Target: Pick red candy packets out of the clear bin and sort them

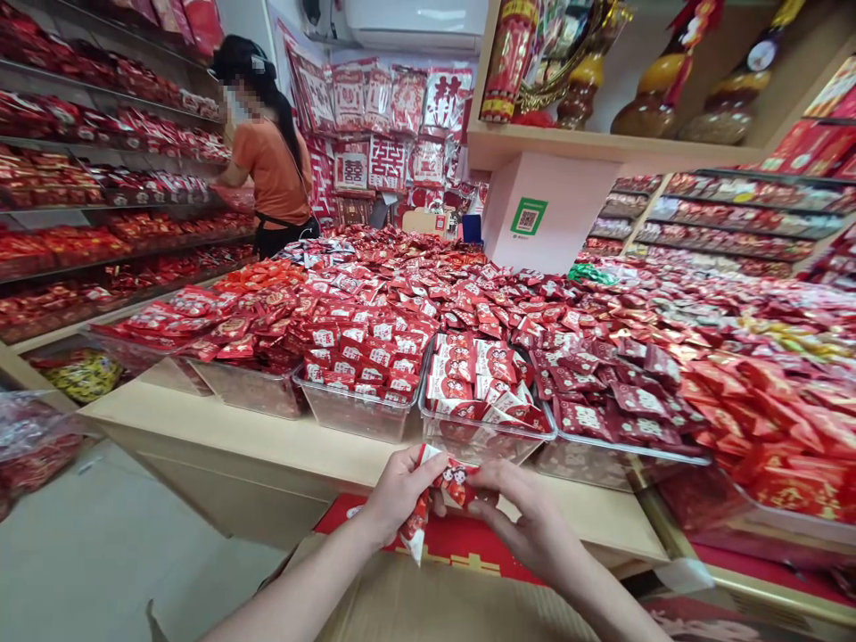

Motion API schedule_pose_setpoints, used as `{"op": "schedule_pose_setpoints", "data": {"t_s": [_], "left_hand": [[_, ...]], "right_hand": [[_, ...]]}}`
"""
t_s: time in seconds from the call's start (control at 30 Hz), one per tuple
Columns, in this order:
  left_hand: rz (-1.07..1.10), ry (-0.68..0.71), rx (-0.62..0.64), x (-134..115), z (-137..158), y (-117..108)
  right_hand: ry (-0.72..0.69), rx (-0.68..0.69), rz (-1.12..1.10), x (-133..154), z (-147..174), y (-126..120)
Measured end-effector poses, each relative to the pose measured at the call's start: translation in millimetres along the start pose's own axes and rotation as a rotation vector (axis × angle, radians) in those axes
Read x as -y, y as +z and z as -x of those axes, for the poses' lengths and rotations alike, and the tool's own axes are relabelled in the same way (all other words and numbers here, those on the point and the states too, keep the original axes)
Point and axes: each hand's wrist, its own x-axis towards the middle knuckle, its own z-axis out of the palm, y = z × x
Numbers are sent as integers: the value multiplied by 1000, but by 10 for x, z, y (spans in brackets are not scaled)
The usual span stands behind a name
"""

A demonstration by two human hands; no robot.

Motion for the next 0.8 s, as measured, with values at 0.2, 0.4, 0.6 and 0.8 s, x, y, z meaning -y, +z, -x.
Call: {"op": "schedule_pose_setpoints", "data": {"t_s": [0.2, 0.4, 0.6, 0.8], "left_hand": [[150, 1, 118, -40, 49, -34], [143, 57, 163, 36, 51, -58], [-15, 54, 185, 51, 71, -27], [-75, 43, 178, -8, 118, 18]], "right_hand": [[-186, -13, 193, 167, -80, -231], [214, -396, 513, -102, -728, -910], [493, -222, 726, -554, -1217, -1106], [526, -59, 864, -636, -1242, -1059]]}}
